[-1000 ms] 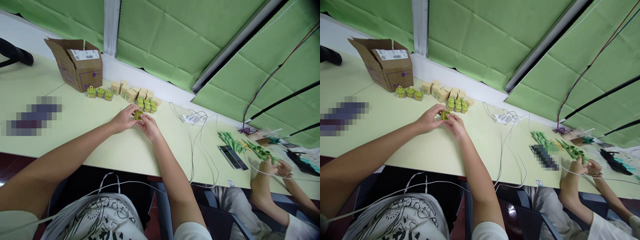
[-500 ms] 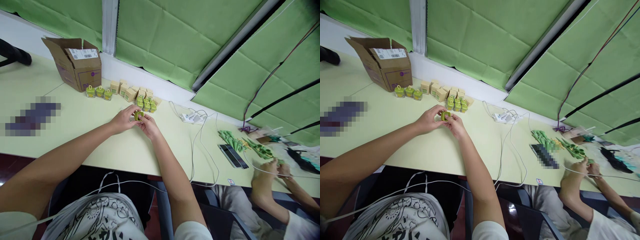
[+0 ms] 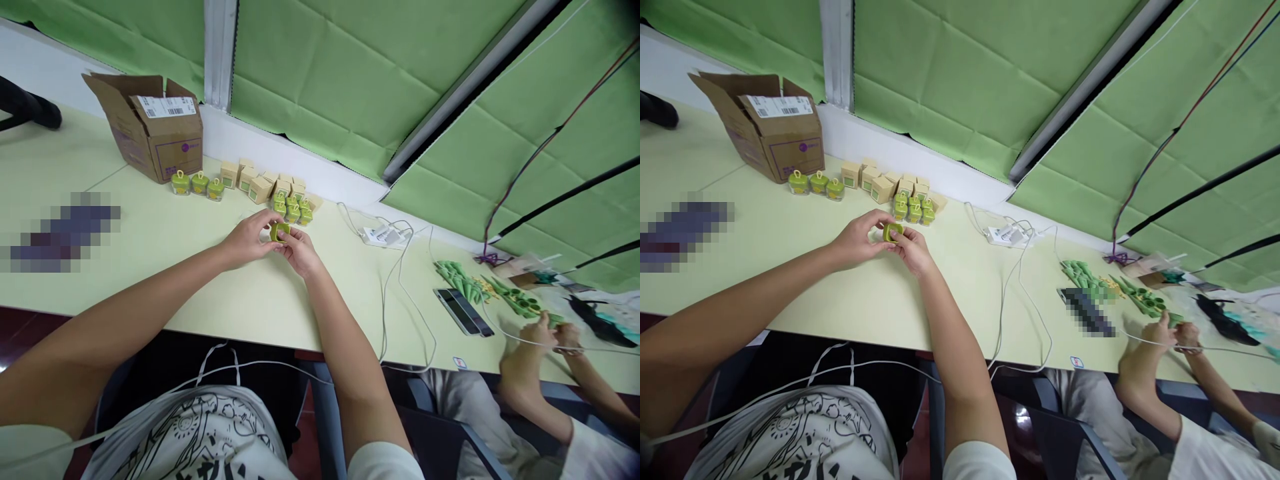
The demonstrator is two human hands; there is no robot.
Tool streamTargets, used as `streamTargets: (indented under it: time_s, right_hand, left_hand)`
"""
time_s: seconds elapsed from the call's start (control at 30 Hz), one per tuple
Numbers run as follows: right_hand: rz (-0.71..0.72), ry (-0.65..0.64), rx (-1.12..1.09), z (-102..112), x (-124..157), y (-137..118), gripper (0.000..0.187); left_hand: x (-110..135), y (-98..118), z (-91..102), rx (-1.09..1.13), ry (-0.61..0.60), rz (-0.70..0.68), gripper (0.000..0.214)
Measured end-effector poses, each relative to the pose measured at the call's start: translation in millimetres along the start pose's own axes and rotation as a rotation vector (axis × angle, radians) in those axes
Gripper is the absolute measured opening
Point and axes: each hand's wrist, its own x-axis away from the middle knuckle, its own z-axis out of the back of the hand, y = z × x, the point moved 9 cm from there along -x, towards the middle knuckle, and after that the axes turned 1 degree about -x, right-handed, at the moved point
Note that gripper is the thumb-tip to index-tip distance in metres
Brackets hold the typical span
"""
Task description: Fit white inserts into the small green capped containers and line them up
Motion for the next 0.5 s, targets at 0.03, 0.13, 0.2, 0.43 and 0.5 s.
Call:
streamTargets:
  time_s: [0.03,0.13,0.2,0.43,0.5]
  right_hand:
    - [0.014,0.002,0.009,-0.4,-0.3,-0.3,0.041]
    - [0.055,0.017,0.032,-0.1,-0.7,-2.1,0.042]
    - [0.060,0.033,0.038,1.2,-0.5,-3.0,0.042]
    - [-0.052,-0.026,0.028,0.3,2.9,-1.8,0.043]
    - [-0.049,-0.020,0.033,1.7,2.9,-2.3,0.042]
  left_hand:
    - [0.1,-0.2,-0.5,-0.015,-0.001,-0.011,0.040]
    - [0.4,-0.8,-2.2,-0.047,-0.007,-0.036,0.039]
    - [0.5,-1.5,-3.0,-0.059,-0.015,-0.040,0.038]
    - [0.8,-6.1,-4.8,-0.083,-0.054,-0.013,0.040]
    - [1.2,-5.8,-5.3,-0.085,-0.059,-0.021,0.040]
